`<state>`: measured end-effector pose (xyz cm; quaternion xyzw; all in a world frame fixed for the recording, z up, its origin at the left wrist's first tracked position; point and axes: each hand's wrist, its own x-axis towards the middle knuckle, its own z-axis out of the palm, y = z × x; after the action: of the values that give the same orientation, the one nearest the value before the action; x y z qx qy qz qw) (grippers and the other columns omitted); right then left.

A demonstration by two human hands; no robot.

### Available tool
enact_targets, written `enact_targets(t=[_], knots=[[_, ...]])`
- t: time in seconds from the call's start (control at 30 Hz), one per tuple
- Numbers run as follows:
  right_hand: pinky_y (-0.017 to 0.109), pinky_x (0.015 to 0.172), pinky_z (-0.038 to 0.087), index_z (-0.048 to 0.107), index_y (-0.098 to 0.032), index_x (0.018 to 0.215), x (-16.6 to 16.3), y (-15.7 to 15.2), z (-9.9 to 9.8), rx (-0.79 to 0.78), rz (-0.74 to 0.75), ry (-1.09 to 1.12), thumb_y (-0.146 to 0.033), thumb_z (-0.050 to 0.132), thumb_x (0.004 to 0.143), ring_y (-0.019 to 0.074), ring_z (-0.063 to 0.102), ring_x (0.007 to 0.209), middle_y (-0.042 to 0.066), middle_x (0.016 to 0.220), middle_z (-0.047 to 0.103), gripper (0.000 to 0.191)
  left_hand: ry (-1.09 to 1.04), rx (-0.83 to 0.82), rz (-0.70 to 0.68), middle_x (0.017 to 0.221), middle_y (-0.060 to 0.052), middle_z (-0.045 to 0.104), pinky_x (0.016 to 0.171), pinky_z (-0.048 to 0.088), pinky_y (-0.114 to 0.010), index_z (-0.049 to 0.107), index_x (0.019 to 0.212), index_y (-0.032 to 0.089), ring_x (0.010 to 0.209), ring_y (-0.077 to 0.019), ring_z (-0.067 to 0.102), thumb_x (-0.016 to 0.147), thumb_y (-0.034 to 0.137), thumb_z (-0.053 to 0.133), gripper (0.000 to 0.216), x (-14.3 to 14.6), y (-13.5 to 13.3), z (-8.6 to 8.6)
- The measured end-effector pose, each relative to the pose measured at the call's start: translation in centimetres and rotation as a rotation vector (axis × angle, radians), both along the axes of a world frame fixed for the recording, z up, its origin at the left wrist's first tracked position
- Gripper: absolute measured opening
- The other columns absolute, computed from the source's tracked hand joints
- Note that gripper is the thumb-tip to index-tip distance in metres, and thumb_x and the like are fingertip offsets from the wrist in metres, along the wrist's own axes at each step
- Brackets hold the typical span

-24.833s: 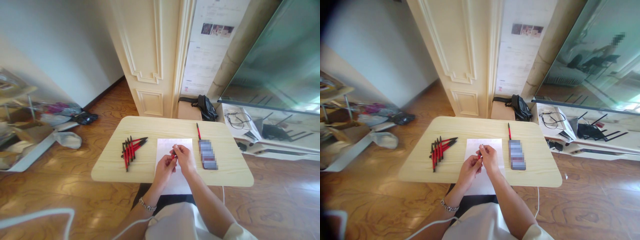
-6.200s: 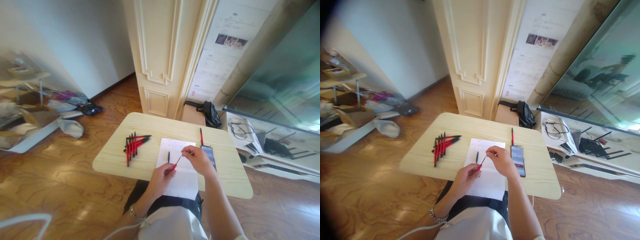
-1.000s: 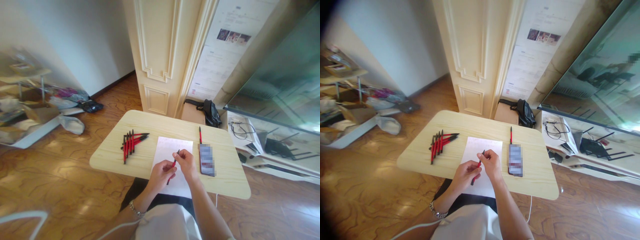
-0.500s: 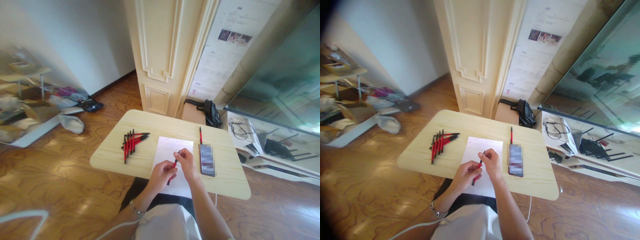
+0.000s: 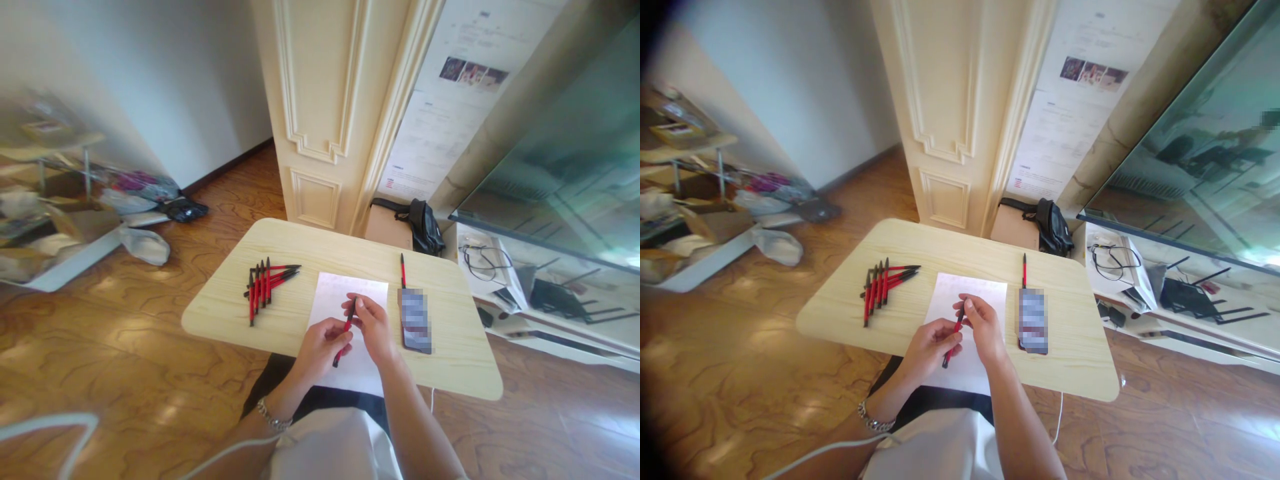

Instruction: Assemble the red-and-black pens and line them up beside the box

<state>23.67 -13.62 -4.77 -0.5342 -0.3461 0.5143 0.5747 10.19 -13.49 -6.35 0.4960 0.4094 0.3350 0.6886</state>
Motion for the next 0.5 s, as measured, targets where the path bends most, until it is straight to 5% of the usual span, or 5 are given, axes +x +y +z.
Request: enact_targets(t=[0.23,0.4,0.5], knots=[[0.028,0.065,0.044,0.062,-0.018,0.077,0.11,0.34,-0.11,0.028,-0.058,-0.069,-0.041,0.07,0.071,0.0142,0.054,0.067,0.002,0.071,0.063,0.025,0.01,0.007,0.014,0.063,-0.002,0.064,0.049,0.044,-0.023,0.062,0.084,0.014,0.053,-0.014,0.061,0.074,0.039,0.066,0.027,-0.06,0.02,0.03],[0.029,0.067,0.045,0.064,-0.02,0.101,0.11,0.07,0.0,0.008,0.008,0.034,-0.045,0.058,0.08,0.017,0.058,0.079,0.007,0.091,0.066,0.033,0.005,0.018,-0.003,0.062,-0.002,0.063,0.048,0.043,-0.023,0.062,0.085,0.014,0.053,-0.0139,0.06,0.076,0.039,0.065,0.027,-0.11,-0.08,-0.16],[0.03,0.069,0.045,0.066,-0.019,0.092,0.29,0.17,-0.04,0.019,0.004,-0.007,-0.044,0.06,0.08,0.0174,0.058,0.078,0.007,0.085,0.067,0.029,-0.006,0.013,0.003,0.063,-0.002,0.063,0.05,0.045,-0.024,0.061,0.085,0.014,0.053,-0.0134,0.06,0.075,0.038,0.066,0.026,-0.06,-0.08,-0.31]])
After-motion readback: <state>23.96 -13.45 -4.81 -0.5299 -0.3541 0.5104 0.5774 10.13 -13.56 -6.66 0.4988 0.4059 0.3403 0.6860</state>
